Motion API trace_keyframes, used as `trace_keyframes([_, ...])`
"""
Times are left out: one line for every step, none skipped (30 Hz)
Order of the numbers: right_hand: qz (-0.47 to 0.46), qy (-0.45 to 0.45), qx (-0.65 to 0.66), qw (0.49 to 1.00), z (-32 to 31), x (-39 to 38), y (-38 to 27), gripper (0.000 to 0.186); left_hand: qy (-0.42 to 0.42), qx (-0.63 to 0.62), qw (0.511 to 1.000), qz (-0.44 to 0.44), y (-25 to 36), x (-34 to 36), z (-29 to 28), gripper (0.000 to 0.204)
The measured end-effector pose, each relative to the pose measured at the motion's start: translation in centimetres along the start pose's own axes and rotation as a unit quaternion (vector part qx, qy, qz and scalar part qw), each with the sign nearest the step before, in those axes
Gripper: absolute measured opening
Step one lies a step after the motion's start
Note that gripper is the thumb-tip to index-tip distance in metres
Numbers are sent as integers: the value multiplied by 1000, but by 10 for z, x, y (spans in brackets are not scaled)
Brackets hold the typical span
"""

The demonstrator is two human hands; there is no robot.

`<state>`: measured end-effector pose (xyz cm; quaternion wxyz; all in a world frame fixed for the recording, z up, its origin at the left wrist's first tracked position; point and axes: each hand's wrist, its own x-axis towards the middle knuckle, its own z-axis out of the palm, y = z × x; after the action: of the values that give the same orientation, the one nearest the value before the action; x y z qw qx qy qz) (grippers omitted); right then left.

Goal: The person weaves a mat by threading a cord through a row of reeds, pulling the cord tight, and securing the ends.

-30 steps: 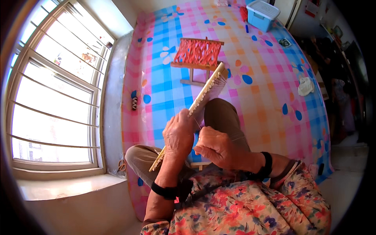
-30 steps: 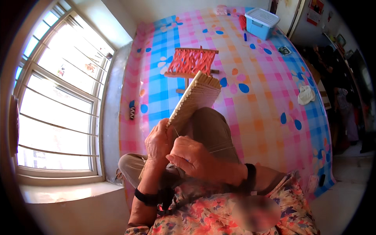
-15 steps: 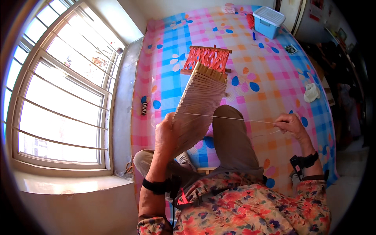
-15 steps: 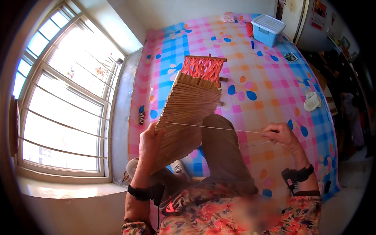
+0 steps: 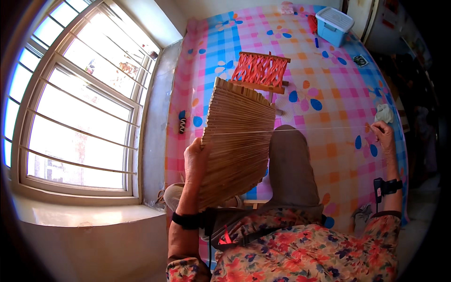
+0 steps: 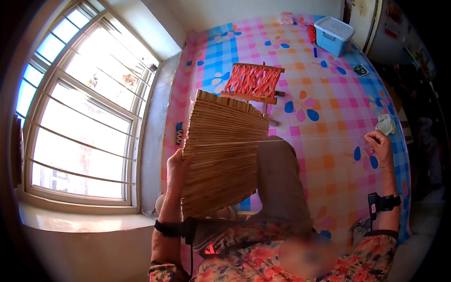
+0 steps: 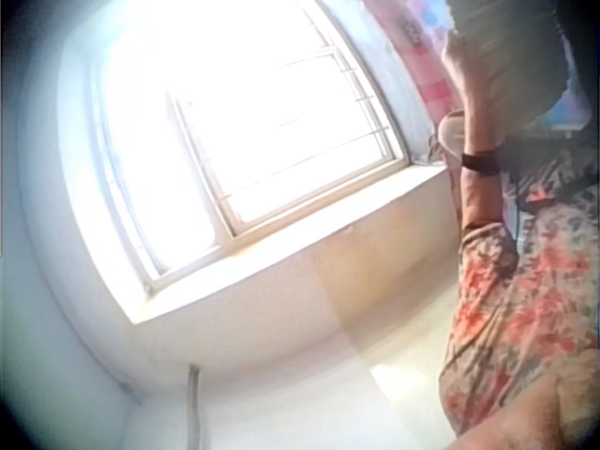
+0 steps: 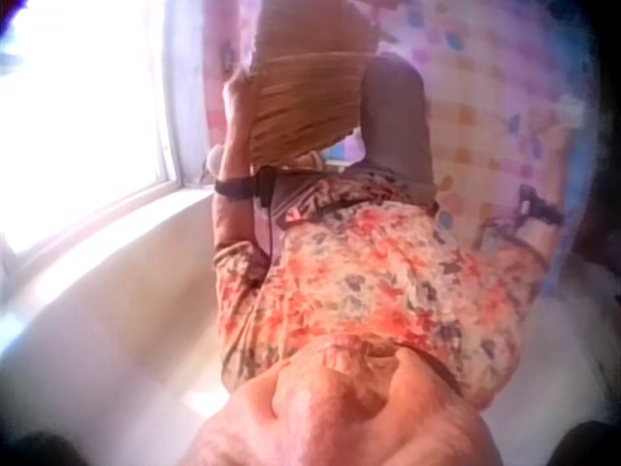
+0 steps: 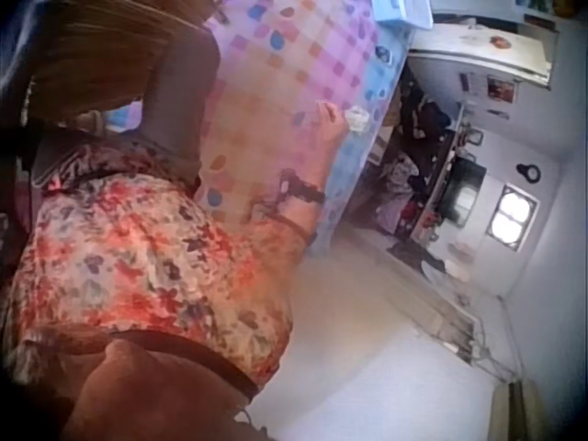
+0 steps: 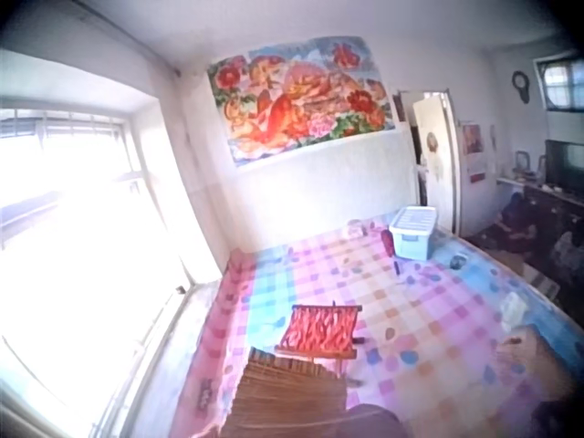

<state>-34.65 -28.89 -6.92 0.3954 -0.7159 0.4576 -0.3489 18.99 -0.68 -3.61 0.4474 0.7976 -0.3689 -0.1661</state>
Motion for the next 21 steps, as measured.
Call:
trace_keyframes([8, 11, 22, 1000, -6, 5, 0, 9, 3, 3, 1000, -10, 0, -2, 0, 25])
trace_keyframes([18, 21, 45, 999, -8, 8, -3, 9, -4, 18, 1000, -19, 2, -3, -1, 26])
trace_keyframes([18, 44, 80, 996, -8, 12, -7, 10, -13, 32, 999, -28, 5, -5, -1, 26])
trace_keyframes([19, 67, 116, 991, -5, 17, -11, 11, -21, 46, 998, -38, 9, -6, -2, 26])
trace_keyframes([18, 93, 148, 984, -6, 23, -17, 12, -31, 36, 998, -31, 10, -6, 2, 26])
trace_keyframes([14, 97, 177, 979, -6, 29, -20, 14, -38, 33, 998, -23, 14, -5, 1, 26])
trace_keyframes([10, 102, 206, 973, -7, 35, -24, 16, -45, 30, 998, -15, 17, -5, 1, 26])
trace_keyframes([9, 107, 235, 966, -7, 39, -26, 18, -52, 38, 998, -20, 18, -5, 0, 26])
trace_keyframes([4, 123, 271, 955, -2, 43, -34, 20, -57, 43, 997, -23, 20, -4, -2, 26])
trace_keyframes([-1, 139, 307, 942, 6, 48, -44, 21, -63, 49, 997, -26, 21, -2, -3, 26])
trace_keyframes([-3, 156, 346, 925, 11, 52, -45, 23, -69, 56, 996, -27, 22, -1, -5, 26])
trace_keyframes([-8, 136, 369, 919, 5, 59, -45, 23, -78, 56, 995, -29, 20, -1, -5, 26])
trace_keyframes([-14, 150, 383, 911, 5, 66, -46, 23, -87, 55, 994, -31, 19, -1, -5, 26])
trace_keyframes([-20, 161, 399, 903, 13, 73, -58, 23, -87, 66, 993, -41, 22, -2, -6, 26])
trace_keyframes([-27, 173, 415, 893, 21, 81, -66, 24, -88, 77, 992, -51, 26, -2, -6, 26])
trace_keyframes([-41, 166, 440, 881, 23, 91, -71, 25, -88, 89, 990, -61, 28, -2, -6, 26])
trace_keyframes([-55, 157, 467, 869, 27, 101, -74, 26, -77, 83, 992, -50, 27, -3, -6, 25])
trace_keyframes([-68, 148, 491, 856, 32, 108, -79, 28, -67, 77, 994, -39, 25, -6, -4, 25])
trace_keyframes([-85, 136, 505, 848, 40, 112, -84, 30, -58, 70, 995, -29, 25, -7, -1, 24])
trace_keyframes([-104, 122, 520, 839, 55, 118, -94, 33, -53, 60, 996, -30, 26, -8, -2, 24])
trace_keyframes([-122, 109, 533, 830, 72, 122, -106, 36, -50, 48, 997, -30, 27, -8, 1, 23])
